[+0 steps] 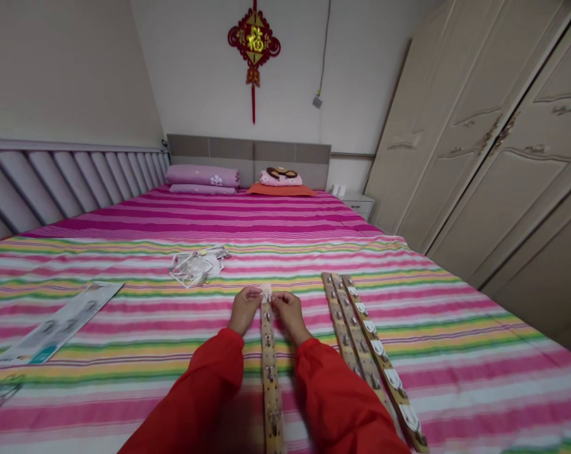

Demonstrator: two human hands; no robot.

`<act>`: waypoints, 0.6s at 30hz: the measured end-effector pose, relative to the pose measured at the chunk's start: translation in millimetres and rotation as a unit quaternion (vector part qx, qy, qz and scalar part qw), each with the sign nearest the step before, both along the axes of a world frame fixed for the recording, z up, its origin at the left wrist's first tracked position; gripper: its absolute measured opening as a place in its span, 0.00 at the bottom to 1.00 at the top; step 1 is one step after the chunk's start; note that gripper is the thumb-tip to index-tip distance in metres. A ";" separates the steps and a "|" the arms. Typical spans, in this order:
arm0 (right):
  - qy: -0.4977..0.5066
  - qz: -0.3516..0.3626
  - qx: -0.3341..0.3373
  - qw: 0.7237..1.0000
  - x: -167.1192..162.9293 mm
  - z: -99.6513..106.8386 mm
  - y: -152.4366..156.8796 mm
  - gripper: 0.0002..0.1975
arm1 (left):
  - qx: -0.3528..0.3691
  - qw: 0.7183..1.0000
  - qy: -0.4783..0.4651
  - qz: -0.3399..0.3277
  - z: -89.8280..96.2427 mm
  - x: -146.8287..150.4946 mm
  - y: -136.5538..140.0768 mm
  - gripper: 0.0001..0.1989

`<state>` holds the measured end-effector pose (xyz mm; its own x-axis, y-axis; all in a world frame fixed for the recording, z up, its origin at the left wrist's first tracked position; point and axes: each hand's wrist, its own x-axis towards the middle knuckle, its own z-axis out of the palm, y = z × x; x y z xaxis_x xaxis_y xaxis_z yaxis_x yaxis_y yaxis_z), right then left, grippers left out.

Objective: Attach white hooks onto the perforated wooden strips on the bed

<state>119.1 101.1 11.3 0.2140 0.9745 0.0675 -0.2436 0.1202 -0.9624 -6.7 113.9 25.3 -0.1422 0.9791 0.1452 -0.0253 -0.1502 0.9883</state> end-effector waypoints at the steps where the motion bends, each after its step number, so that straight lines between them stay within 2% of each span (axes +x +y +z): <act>1: -0.001 -0.003 0.001 1.000 -0.8 -2.5 1.8 0.05 | 0.004 1.000 0.001 0.003 -3.1 0.1 1.7 0.12; 8: -0.010 -0.014 0.002 1.000 -4.3 -18.4 9.5 0.05 | 0.011 1.000 0.019 0.015 -19.3 1.0 8.2 0.11; 18: -0.032 -0.024 0.000 0.999 -6.8 -31.3 15.8 0.03 | -0.003 0.999 0.032 0.031 -27.5 2.8 10.2 0.08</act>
<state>112.2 116.9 -20.0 0.2560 0.9632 0.0815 -0.1761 0.1293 -0.9758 -4.0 124.1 -2.3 -0.1932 0.9696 0.1501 0.0481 -0.1434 0.9885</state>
